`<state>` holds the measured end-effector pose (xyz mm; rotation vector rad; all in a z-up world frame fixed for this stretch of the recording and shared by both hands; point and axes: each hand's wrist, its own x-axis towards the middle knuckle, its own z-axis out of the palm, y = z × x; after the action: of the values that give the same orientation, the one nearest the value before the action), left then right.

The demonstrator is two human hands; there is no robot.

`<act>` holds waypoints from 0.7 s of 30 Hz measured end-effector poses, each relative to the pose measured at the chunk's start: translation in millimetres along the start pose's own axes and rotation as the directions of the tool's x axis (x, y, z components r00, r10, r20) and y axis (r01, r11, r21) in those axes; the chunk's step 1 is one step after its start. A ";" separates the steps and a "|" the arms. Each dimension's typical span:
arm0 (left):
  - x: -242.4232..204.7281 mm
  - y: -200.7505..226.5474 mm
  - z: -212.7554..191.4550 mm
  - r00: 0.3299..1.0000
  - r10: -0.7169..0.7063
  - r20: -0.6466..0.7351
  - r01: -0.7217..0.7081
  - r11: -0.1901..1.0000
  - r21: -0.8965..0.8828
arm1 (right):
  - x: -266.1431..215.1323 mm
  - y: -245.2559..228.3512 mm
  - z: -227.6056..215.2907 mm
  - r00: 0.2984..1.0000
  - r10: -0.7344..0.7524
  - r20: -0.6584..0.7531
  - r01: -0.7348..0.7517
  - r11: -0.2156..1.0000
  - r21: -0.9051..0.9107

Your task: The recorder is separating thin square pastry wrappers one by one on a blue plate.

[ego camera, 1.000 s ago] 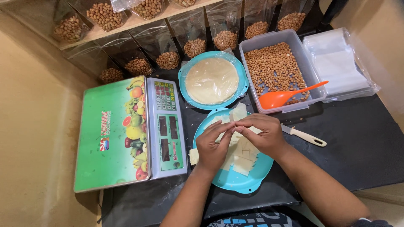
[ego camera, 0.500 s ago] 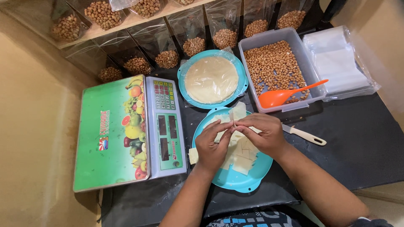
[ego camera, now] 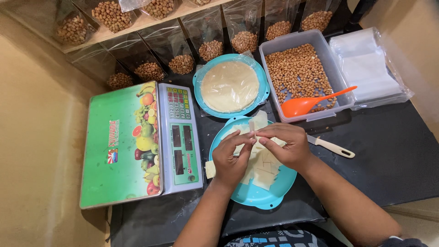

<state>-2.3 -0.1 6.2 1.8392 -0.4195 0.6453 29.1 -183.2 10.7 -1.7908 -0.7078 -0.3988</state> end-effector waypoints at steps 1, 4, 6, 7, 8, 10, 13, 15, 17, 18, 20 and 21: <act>-0.2 -0.5 0.1 1.000 0.000 0.000 0.000 1.000 0.000 | -0.7 1.2 0.0 1.000 0.000 0.000 0.000 1.000 0.000; -0.5 -1.5 0.4 1.000 0.014 0.010 -0.013 1.000 -0.006 | -2.5 4.6 0.2 1.000 0.023 -0.002 -0.023 0.999 0.040; -0.4 -1.7 0.8 0.999 0.032 0.014 -0.032 0.999 -0.001 | -3.4 6.8 0.5 0.999 0.046 -0.009 -0.045 0.997 0.061; -0.9 -2.2 1.4 0.999 0.031 0.014 -0.031 1.000 -0.001 | -3.0 5.9 0.4 0.999 0.047 -0.009 -0.046 0.997 0.061; -1.4 -2.7 1.9 1.000 0.017 0.014 -0.017 1.000 -0.017 | -2.6 5.0 0.3 0.998 0.064 -0.008 -0.064 0.996 0.058; -1.8 -2.4 2.0 1.000 0.003 0.014 -0.003 0.999 -0.033 | -2.1 4.1 0.4 0.997 0.081 -0.007 -0.081 0.995 0.055; -3.1 -2.6 1.5 0.998 -0.062 0.029 0.065 0.990 -0.122 | -1.8 3.3 1.0 0.997 0.069 -0.030 -0.068 0.997 0.047; -5.2 -6.0 2.2 0.988 -0.147 0.050 0.154 0.969 -0.192 | -1.0 2.0 0.9 0.998 0.049 -0.029 -0.048 0.998 0.030; -6.1 -8.5 4.8 0.979 -0.198 0.044 0.203 0.949 -0.239 | 1.2 -1.1 0.9 0.999 0.020 -0.026 -0.020 1.000 0.010; -6.5 -9.7 5.8 0.968 -0.249 0.040 0.250 0.925 -0.286 | 2.5 -2.7 1.0 1.000 -0.009 -0.021 0.009 1.000 -0.011; -6.6 -12.0 5.0 0.955 -0.291 0.054 0.293 0.900 -0.323 | 3.7 -4.1 1.4 0.999 -0.035 -0.015 0.035 0.999 -0.030; -6.8 -13.1 4.5 0.940 -0.332 0.072 0.335 0.871 -0.358 | 4.1 -4.8 1.7 0.998 -0.061 -0.008 0.060 0.997 -0.049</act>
<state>0.8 0.1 -8.9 1.5058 -0.1993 0.2952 29.0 -179.5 16.1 -1.8151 -0.7527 -0.4687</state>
